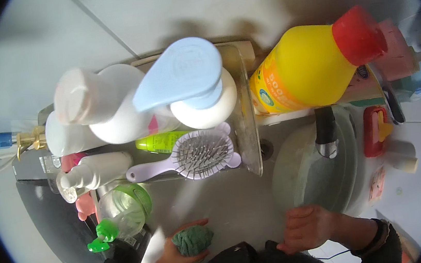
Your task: The person washes a green cloth in a basin of water, wrings it out, and wipes the top surface of a washing machine. The person then refills the basin with water and repeats the wiping action.
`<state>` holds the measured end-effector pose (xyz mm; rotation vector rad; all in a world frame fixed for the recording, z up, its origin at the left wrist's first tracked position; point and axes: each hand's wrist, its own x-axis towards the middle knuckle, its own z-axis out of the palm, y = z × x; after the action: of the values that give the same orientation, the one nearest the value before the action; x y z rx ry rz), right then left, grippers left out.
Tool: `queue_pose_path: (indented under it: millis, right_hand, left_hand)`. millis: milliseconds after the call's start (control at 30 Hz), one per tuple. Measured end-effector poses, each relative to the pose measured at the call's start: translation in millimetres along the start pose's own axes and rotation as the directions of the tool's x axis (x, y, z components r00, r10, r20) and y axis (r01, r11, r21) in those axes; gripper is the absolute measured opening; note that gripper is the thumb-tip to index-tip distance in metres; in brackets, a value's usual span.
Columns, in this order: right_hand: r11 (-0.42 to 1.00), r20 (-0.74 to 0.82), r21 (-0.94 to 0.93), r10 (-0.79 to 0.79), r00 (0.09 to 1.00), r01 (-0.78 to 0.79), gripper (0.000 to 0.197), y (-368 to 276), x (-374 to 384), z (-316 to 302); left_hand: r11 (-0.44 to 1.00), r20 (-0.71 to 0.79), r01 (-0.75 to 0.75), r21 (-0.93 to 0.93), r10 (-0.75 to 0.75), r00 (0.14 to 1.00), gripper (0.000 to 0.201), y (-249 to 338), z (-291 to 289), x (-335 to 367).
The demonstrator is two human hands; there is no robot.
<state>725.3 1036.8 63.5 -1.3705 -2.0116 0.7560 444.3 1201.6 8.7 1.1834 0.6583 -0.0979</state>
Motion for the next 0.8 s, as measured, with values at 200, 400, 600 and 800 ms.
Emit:
queue_pose_path:
  millis: [200,400,600,800]
  right_hand:
    - [0.999,0.002,0.01,-0.033,0.999,0.033,0.03,2,-4,-4]
    - [0.998,0.02,0.063,-0.009,1.0,0.008,0.03,2,-5,1]
    - [0.992,-0.001,0.122,0.007,1.0,-0.007,0.031,4,-6,13]
    - [0.998,0.13,-0.061,0.021,0.991,-0.013,0.031,13,8,29]
  left_hand:
    - [0.998,0.046,0.055,0.0,-0.055,0.997,0.064,2,0,2]
    - [0.999,0.035,0.037,0.002,-0.037,0.999,0.062,1,0,1]
    - [0.999,0.039,0.041,-0.001,-0.041,0.998,0.064,6,-1,-5]
    - [0.99,0.194,0.064,-0.123,-0.04,0.98,0.068,8,19,9]
